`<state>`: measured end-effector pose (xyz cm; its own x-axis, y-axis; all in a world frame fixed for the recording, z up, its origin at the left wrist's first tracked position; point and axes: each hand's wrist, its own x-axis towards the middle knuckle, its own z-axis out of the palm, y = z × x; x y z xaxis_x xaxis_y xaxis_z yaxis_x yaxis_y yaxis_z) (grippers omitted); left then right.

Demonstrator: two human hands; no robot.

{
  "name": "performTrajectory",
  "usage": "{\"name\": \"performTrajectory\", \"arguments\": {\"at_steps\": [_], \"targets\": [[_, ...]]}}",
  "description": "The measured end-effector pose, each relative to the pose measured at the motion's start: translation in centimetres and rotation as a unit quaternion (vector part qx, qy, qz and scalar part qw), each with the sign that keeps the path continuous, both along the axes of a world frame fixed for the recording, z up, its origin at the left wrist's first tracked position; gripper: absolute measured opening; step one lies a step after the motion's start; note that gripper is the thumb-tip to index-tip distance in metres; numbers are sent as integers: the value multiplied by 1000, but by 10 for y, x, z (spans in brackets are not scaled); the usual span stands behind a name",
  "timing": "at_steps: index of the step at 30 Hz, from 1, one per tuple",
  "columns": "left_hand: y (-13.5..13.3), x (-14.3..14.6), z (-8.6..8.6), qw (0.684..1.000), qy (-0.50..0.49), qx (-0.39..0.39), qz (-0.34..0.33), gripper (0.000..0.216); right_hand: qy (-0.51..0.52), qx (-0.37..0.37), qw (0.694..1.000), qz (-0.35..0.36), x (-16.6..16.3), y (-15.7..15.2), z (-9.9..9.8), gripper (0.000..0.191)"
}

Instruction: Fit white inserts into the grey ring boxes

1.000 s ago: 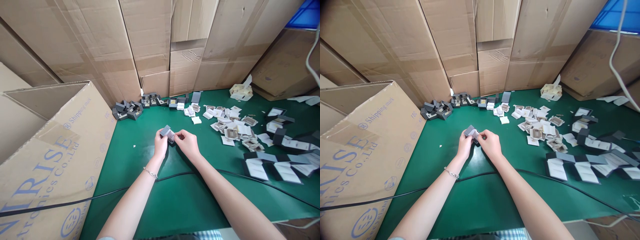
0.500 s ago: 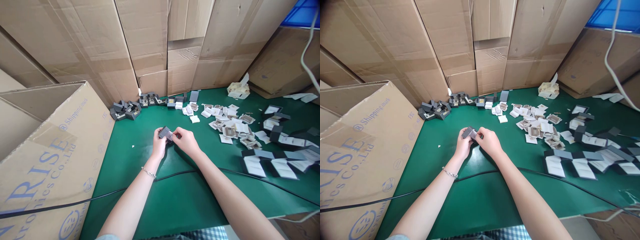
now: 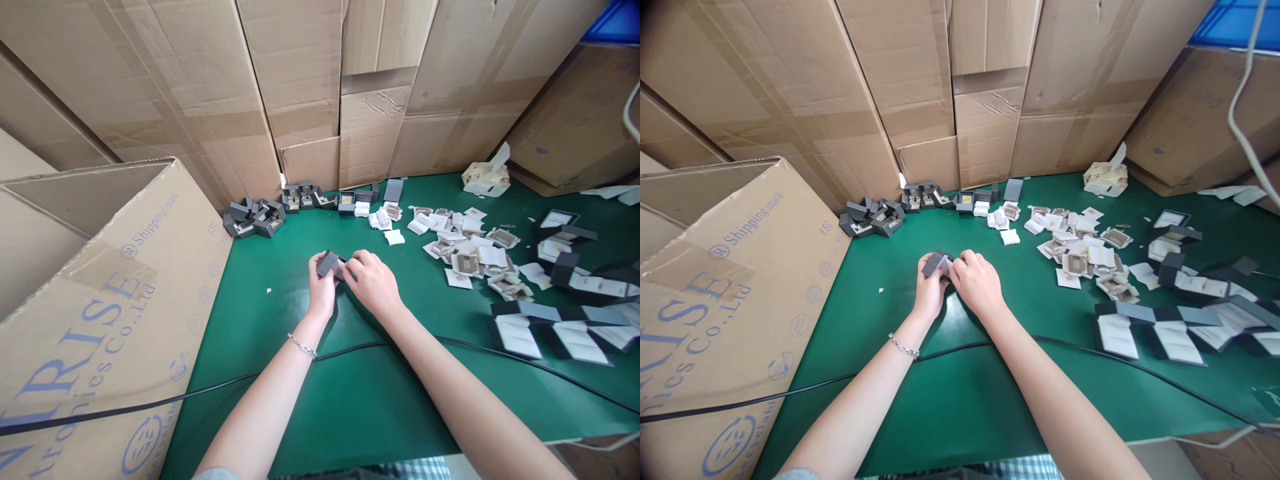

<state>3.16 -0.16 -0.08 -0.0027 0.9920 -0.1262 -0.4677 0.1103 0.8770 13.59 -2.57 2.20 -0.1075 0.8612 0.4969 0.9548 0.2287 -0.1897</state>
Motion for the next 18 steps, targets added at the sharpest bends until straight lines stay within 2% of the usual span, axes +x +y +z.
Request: {"name": "performTrajectory", "arguments": {"at_steps": [2, 5, 8, 11, 13, 18], "targets": [[-1, 0, 0, 1000, -1, 8, 1, 32, 40, -14, 999, -8, 0, 1, -1, 26], [-2, 0, -1, 1000, -8, 6, -1, 33, 169, -48, 984, -27, 0, 4, -3, 17], [-2, 0, -4, 1000, -11, 5, -9, 35, 334, -118, 934, -45, 1, 9, -5, 33], [-3, 1, -5, 1000, -9, 9, -22, 38, 421, -192, 885, -54, 2, 11, -5, 26], [-4, 2, -5, 1000, -7, 8, -21, 40, 428, -196, 881, -55, 2, 11, -4, 23], [-5, 4, -3, 1000, -10, -2, -11, 38, 394, -126, 910, -36, 0, 8, -10, 36]]}}
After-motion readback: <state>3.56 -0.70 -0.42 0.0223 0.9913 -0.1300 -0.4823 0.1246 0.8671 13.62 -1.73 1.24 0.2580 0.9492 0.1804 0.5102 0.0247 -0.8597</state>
